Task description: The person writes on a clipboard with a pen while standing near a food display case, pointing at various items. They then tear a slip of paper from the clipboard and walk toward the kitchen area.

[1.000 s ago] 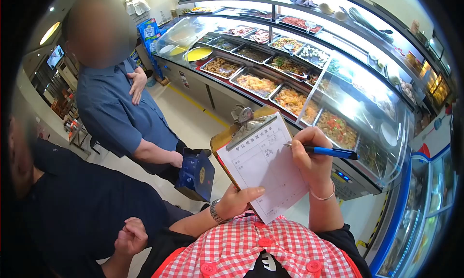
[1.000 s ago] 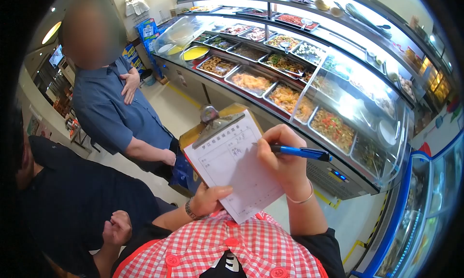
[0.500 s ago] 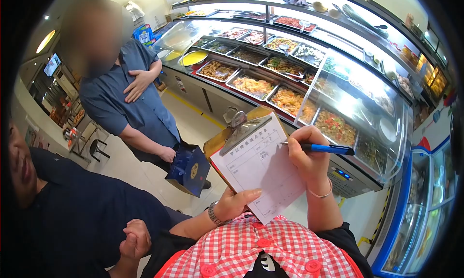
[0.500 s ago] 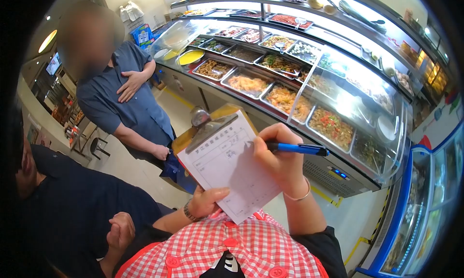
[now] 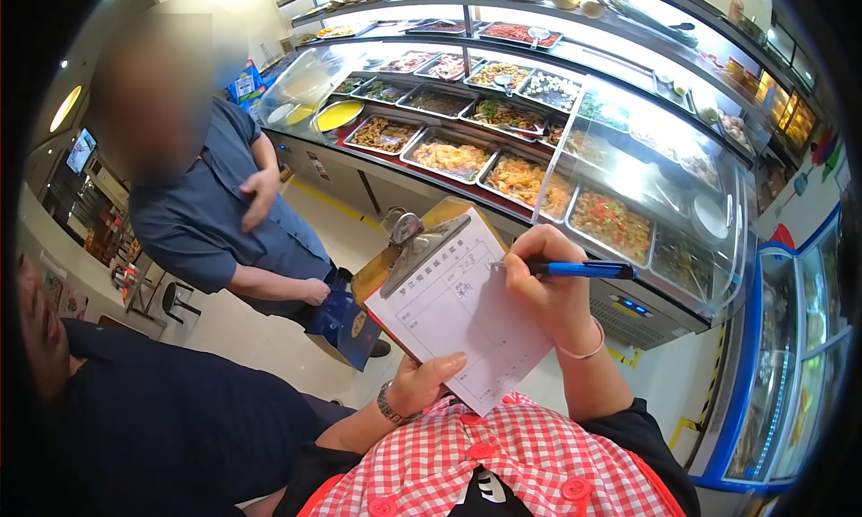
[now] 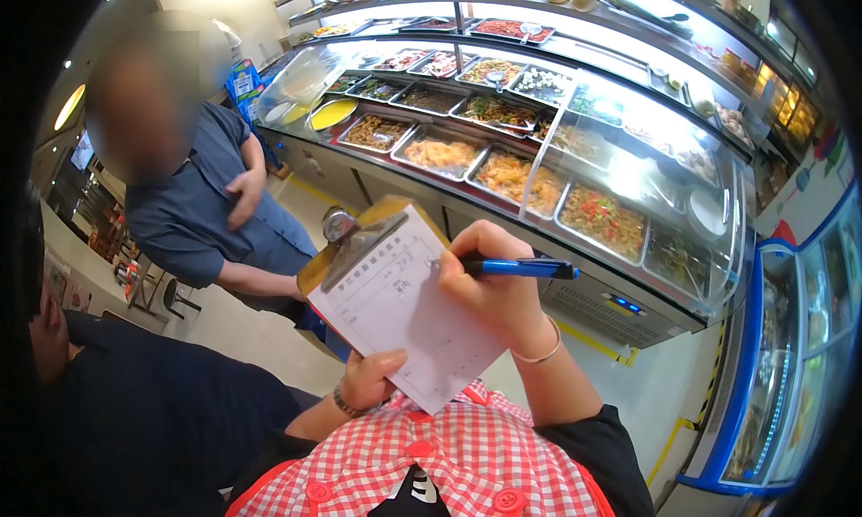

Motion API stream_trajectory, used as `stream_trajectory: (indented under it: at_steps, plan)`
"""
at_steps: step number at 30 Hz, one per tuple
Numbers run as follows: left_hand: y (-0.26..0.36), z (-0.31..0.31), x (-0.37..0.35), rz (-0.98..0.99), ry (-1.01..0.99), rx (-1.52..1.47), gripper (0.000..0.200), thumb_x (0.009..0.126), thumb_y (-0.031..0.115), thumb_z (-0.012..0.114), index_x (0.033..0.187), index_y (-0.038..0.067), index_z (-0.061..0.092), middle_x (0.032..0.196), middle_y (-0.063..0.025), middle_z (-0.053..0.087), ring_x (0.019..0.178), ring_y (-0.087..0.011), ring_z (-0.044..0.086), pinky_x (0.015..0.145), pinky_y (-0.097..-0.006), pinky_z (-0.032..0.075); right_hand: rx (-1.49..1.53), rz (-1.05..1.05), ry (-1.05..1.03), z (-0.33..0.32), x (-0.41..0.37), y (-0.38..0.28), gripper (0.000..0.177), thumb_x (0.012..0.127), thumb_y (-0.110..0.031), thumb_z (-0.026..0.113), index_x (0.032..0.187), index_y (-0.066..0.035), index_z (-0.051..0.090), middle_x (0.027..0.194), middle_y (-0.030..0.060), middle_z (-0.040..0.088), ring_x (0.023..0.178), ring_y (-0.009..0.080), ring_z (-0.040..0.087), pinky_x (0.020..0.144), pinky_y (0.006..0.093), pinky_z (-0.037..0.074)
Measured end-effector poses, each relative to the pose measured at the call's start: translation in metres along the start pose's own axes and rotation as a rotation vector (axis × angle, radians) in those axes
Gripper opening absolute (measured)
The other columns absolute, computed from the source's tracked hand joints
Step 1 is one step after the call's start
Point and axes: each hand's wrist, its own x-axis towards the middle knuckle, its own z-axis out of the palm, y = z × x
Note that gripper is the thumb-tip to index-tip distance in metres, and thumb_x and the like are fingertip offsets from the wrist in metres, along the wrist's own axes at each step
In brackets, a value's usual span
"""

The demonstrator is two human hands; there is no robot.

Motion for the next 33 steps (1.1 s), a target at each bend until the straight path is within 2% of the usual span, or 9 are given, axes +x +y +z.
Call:
stream_trajectory:
  at_steps: [3,5,7,10,16,19,22,25,33]
  plan:
    - [0.001,0.001,0.001,-0.045,0.009,-0.034,0.043,0.084,0.003,0.053,0.126,0.001,0.043,0.117,-0.0099,0.053,0.105,-0.0182,0.055,0.088,-0.0331,0.047,0.180,0.245,-0.041,-0.005,-0.002,-0.003,0.007,0.074,0.000,0.061,0.072,-0.002,0.054,0.063,-0.0012,0.053,0.055,0.0043,0.045,0.048,0.0204,0.036]
    - [0.002,0.000,0.001,-0.061,0.010,-0.052,0.043,0.084,0.003,0.053,0.126,0.001,0.042,0.117,-0.0095,0.053,0.106,-0.0179,0.054,0.088,-0.0331,0.047,0.287,0.154,0.040,-0.011,0.002,-0.006,0.007,0.076,-0.001,0.060,0.073,-0.003,0.054,0.069,-0.0020,0.054,0.060,0.0034,0.047,0.051,0.0198,0.037]
    - [0.002,-0.001,0.003,-0.049,0.004,-0.066,0.043,0.084,0.004,0.053,0.126,0.001,0.042,0.118,-0.0091,0.052,0.107,-0.0177,0.053,0.088,-0.0335,0.047,0.231,0.139,-0.046,-0.016,-0.001,-0.020,0.008,0.074,-0.001,0.064,0.071,-0.003,0.056,0.066,0.0003,0.055,0.057,0.0062,0.050,0.051,0.0212,0.039]
    - [0.002,0.002,0.005,-0.063,-0.031,-0.077,0.043,0.085,0.004,0.052,0.126,0.002,0.042,0.118,-0.0083,0.051,0.109,-0.0175,0.052,0.090,-0.0341,0.046,0.003,-0.061,-0.272,-0.005,-0.002,-0.030,0.010,0.070,-0.003,0.068,0.070,-0.003,0.058,0.064,0.0041,0.057,0.054,0.0109,0.052,0.050,0.0234,0.042]
    - [0.003,0.002,0.006,-0.035,-0.053,-0.005,0.044,0.086,0.005,0.052,0.128,0.001,0.040,0.120,-0.0076,0.050,0.108,-0.0165,0.051,0.091,-0.0334,0.044,-0.007,-0.052,-0.202,0.006,-0.007,-0.013,0.013,0.068,-0.005,0.072,0.068,-0.003,0.059,0.062,0.0068,0.058,0.052,0.0153,0.054,0.049,0.0256,0.043]
    - [0.005,0.002,0.005,-0.033,-0.035,0.025,0.050,0.082,0.003,0.052,0.130,0.000,0.038,0.121,-0.0110,0.050,0.111,-0.0211,0.051,0.093,-0.0357,0.044,-0.053,-0.115,-0.207,0.007,-0.004,-0.015,0.013,0.067,-0.004,0.071,0.067,-0.003,0.059,0.062,0.0070,0.058,0.052,0.0159,0.055,0.048,0.0259,0.043]
    - [0.006,0.003,0.003,-0.023,-0.032,0.062,0.051,0.082,0.003,0.052,0.130,0.000,0.038,0.121,-0.0107,0.050,0.111,-0.0204,0.051,0.093,-0.0351,0.044,-0.070,-0.131,-0.186,0.009,-0.004,-0.014,0.012,0.066,-0.003,0.071,0.066,-0.003,0.058,0.062,0.0072,0.058,0.052,0.0161,0.055,0.048,0.0259,0.043]
    - [0.003,-0.002,0.003,-0.005,-0.058,0.062,0.045,0.086,0.007,0.053,0.128,0.001,0.041,0.118,-0.0072,0.051,0.106,-0.0148,0.051,0.090,-0.0314,0.044,-0.052,-0.118,-0.208,0.009,-0.003,-0.016,0.013,0.066,-0.003,0.071,0.065,-0.003,0.058,0.062,0.0070,0.057,0.052,0.0159,0.055,0.048,0.0258,0.043]
    - [0.009,0.003,0.002,0.049,-0.070,0.070,0.046,0.085,0.008,0.053,0.129,0.001,0.041,0.119,-0.0073,0.051,0.107,-0.0150,0.051,0.091,-0.0321,0.044,-0.035,-0.139,-0.230,0.011,-0.001,-0.015,0.013,0.066,-0.002,0.070,0.066,-0.004,0.058,0.061,0.0063,0.056,0.052,0.0156,0.054,0.048,0.0257,0.042]
